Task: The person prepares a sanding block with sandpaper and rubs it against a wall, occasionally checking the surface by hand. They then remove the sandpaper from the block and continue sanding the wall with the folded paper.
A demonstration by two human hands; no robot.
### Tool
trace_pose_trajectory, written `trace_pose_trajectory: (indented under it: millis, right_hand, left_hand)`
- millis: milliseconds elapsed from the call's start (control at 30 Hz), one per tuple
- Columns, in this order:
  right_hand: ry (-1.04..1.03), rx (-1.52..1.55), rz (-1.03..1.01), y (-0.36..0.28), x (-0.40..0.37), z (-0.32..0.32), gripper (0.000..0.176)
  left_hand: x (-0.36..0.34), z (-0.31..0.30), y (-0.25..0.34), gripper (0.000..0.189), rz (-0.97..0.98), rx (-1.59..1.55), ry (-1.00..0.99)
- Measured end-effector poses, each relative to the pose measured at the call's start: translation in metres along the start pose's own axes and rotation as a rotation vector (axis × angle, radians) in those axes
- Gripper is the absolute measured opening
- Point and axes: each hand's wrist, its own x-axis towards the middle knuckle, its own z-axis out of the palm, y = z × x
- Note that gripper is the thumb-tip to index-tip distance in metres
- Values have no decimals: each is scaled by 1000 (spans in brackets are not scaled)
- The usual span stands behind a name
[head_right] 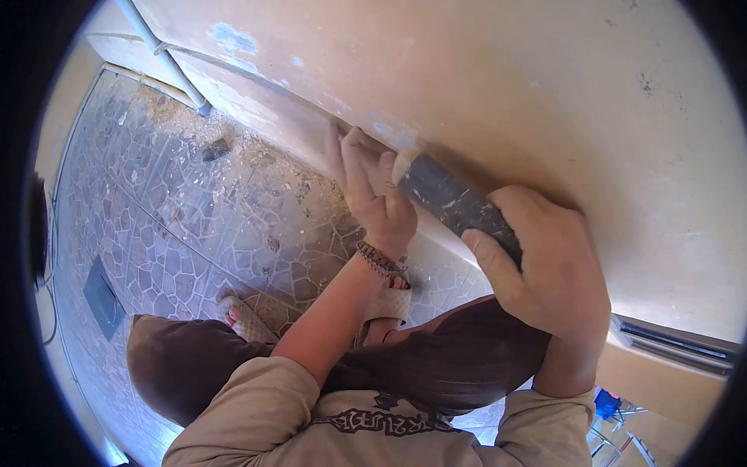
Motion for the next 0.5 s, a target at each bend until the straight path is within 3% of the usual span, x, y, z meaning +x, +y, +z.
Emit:
trace_pose_trajectory:
  millis: [67,333,433,500]
  right_hand:
    - [-54,-84,-44,9,-1,5,24]
    - [-56,-69,146,-10,6,9,21]
    - [-6,-59,187,-19,8,16,20]
    - [32,-59,199,-24,6,20,19]
  left_hand:
    - [6,-5,-2,50,-3,6,28]
    - [29,-8,1,39,-6,-46,159]
    - [3,-9,9,29,26,-67,72]
    - [-17,-1,42,21,-289,-330,7]
